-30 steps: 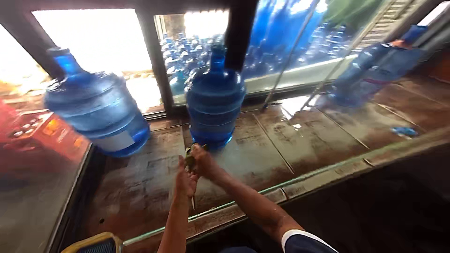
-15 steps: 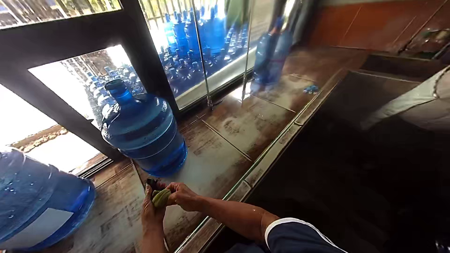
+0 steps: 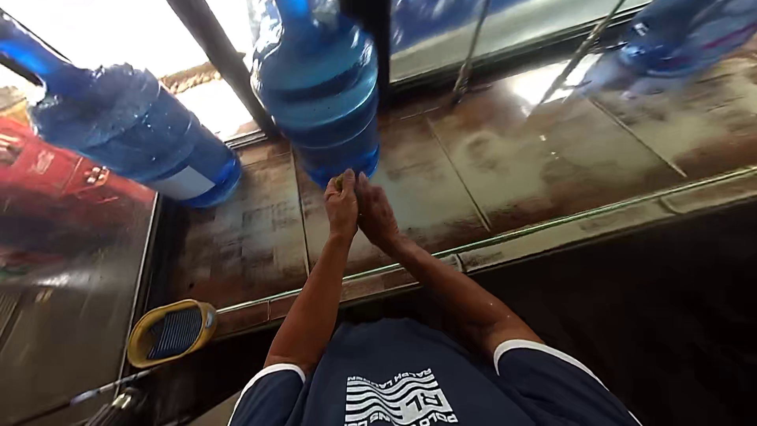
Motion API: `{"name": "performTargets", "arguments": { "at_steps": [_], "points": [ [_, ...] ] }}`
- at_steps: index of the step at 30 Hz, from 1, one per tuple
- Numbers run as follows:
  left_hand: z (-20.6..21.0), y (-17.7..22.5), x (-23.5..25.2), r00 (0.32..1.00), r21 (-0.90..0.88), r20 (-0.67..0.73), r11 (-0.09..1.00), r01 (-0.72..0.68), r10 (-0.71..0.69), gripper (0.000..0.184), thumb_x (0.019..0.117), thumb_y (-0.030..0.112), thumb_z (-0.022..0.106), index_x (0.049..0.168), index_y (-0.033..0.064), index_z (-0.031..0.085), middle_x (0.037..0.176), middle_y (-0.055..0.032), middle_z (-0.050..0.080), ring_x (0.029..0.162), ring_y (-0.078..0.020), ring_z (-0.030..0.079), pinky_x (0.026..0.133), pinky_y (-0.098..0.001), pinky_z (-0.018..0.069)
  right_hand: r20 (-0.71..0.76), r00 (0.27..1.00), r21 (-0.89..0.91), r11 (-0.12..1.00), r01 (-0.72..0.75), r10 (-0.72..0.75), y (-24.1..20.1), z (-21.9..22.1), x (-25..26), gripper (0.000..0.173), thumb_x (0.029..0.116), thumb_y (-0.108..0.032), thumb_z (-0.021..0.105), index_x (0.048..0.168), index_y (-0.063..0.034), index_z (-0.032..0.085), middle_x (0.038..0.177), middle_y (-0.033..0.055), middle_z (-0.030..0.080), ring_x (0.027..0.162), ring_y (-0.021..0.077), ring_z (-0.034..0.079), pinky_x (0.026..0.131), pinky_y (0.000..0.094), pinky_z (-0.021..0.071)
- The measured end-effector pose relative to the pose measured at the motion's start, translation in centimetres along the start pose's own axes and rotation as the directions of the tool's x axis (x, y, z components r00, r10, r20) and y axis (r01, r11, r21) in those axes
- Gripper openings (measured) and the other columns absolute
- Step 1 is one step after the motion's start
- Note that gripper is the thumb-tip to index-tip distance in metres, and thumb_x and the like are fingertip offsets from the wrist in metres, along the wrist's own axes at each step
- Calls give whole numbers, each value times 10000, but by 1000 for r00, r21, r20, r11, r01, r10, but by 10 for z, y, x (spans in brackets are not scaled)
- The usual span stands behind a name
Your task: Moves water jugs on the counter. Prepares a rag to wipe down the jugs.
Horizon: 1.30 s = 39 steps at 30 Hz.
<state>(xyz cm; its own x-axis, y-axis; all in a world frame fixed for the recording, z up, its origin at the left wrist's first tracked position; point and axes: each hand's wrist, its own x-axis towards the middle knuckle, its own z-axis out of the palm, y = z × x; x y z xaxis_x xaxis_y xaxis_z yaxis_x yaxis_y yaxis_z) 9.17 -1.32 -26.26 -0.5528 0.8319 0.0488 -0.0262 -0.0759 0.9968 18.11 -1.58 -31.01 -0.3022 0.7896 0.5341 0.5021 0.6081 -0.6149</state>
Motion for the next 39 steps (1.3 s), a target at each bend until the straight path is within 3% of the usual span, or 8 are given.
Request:
{"name": "performTargets", "arguments": {
  "at_steps": [3, 8, 11, 21, 25, 32, 36, 39],
  "points": [
    [-2, -5, 4, 996, -62, 37, 995, -85, 87, 459, 1056, 203, 554, 1468, 19, 465, 1358, -145, 609, 1228, -192, 616, 1057, -370, 518, 86, 993, -23, 997, -78, 79, 0, -1, 19, 614, 956, -87, 645, 1528, -26, 429, 1092, 252, 671, 917, 390, 713, 767, 526, 614],
    [-9, 9, 4, 986, -282, 50, 950, -136, 156, 371, 1125, 282, 388, 1062, 5, 627, 860, -68, 707, 841, -202, 733, 859, -408, 624, 345, 901, 85, 947, -310, 264, -13, -4, 36, 386, 944, -231, 697, 1216, 29, 613, 953, 207, 729, 885, 387, 730, 806, 601, 580],
    [-13, 20, 8, 982, -261, 50, 951, -163, 182, 486, 1129, 371, 327, 884, 66, 614, 714, -12, 638, 670, -141, 665, 752, -363, 620, 384, 891, 186, 925, -332, 243, -18, -1, 42, 397, 918, -186, 721, 1257, -2, 628, 1045, 207, 731, 962, 380, 722, 854, 605, 565],
    [-22, 41, 21, 895, -199, 320, 946, -257, 311, 458, 1113, 255, 381, 724, 113, 578, 584, 34, 558, 468, -70, 519, 466, -248, 479, 566, 817, 533, 709, -461, 106, -27, -10, 57, 148, 833, 61, 718, 915, -26, 632, 851, 26, 661, 789, 60, 641, 742, 276, 568],
    [-21, 43, 26, 856, -265, 426, 945, -192, 293, 452, 1104, 224, 393, 707, 106, 573, 558, 25, 535, 447, -82, 500, 450, -255, 461, 777, 629, 532, 504, -681, 30, -13, -15, 57, 97, 901, -39, 667, 929, -110, 608, 676, -15, 579, 452, 51, 429, 396, 214, 355],
    [-20, 38, 30, 813, -265, 533, 959, -104, 236, 474, 1092, 243, 402, 668, 110, 565, 525, 17, 528, 420, -80, 488, 425, -242, 439, 815, 542, 579, 236, -781, -205, 10, 2, 45, 154, 877, -77, 594, 781, -189, 552, 527, -94, 410, 388, 9, 312, 363, 179, 244],
    [-33, 21, 46, 861, -200, 493, 979, -30, 127, 513, 1126, 374, 294, 847, 68, 596, 562, 1, 533, 466, -124, 549, 506, -314, 555, 816, 552, 577, 310, -756, -171, 15, 5, 48, 84, 894, -136, 687, 943, -152, 620, 630, -50, 545, 454, 43, 458, 417, 221, 411],
    [-50, 31, 56, 884, -170, 439, 981, -94, 160, 540, 1139, 352, 239, 1081, 2, 646, 859, -81, 709, 797, -179, 707, 793, -371, 617, 748, 642, 647, 405, -646, -170, 17, -14, 58, 568, 931, -343, 706, 1401, -92, 509, 1182, 31, 675, 1010, 130, 672, 876, 349, 591]
  ]
}}
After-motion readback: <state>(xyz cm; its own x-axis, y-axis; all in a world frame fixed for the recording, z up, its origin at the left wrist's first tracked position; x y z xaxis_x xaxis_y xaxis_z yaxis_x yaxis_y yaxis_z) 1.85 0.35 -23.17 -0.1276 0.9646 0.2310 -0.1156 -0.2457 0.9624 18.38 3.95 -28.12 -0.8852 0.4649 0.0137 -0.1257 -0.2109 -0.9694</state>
